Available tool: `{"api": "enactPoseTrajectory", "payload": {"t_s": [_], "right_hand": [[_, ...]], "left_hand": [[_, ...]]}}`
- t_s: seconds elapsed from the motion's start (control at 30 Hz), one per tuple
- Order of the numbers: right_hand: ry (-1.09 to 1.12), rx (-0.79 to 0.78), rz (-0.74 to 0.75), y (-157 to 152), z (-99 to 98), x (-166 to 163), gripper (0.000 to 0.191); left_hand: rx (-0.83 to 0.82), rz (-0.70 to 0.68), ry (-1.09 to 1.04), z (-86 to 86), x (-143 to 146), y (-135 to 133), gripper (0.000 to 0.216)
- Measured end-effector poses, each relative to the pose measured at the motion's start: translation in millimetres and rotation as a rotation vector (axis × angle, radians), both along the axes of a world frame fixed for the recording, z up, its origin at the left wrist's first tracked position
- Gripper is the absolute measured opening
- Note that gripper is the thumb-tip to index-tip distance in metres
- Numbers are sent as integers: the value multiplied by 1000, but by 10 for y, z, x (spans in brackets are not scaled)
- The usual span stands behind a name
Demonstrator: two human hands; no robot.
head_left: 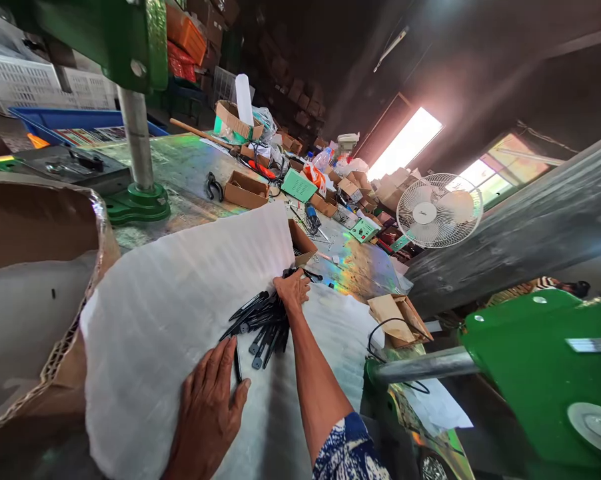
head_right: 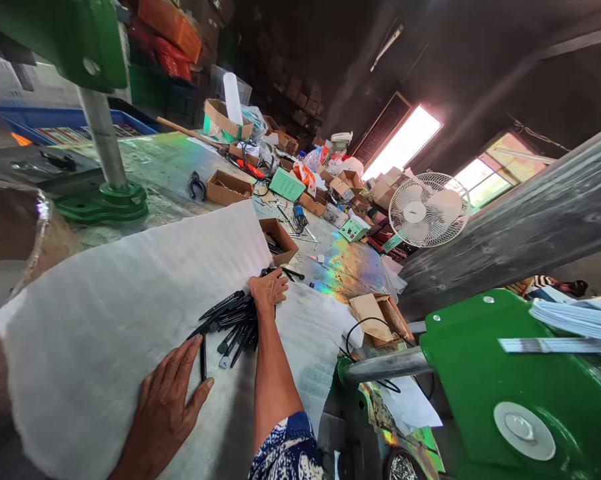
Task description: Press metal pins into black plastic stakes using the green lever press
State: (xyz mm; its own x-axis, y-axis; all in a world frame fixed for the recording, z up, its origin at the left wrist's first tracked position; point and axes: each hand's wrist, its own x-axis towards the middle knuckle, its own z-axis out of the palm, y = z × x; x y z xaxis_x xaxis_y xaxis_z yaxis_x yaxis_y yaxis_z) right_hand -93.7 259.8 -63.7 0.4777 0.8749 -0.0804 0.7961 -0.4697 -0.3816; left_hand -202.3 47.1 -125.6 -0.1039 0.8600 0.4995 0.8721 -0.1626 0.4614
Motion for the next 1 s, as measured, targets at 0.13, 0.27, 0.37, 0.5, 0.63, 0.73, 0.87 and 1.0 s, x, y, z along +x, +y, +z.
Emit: {"api": "enactPoseTrajectory", "payload": {"t_s": [0.13,0.27,0.37,0.5,0.63,0.73,0.87,1.0], "right_hand": [[-7,11,30,-73,-4,-2,61],[-22,30,64,-141,-25,-21,53],[-40,32,84,-202,-13,-31,53],[-59,17,106,-266,7,-36,55],[-74,-11,132,-283,-18,-39,53],[-91,-14,159,-302,-42,-41,53],[-111,-8,190,-384,-31,-43,50],[-116,-19,210,-511,26,-26,42]], "left_hand": [[-10,4,7,16,-4,-12,57],[-11,-5,29,16,-3,-14,58],[-15,-14,32,17,1,-11,58],[-24,-32,37,22,1,-7,58],[1,-32,41,15,-2,-2,56],[12,-33,31,11,-3,1,55],[32,-31,23,18,1,0,55],[8,-22,13,22,4,-4,56]]}}
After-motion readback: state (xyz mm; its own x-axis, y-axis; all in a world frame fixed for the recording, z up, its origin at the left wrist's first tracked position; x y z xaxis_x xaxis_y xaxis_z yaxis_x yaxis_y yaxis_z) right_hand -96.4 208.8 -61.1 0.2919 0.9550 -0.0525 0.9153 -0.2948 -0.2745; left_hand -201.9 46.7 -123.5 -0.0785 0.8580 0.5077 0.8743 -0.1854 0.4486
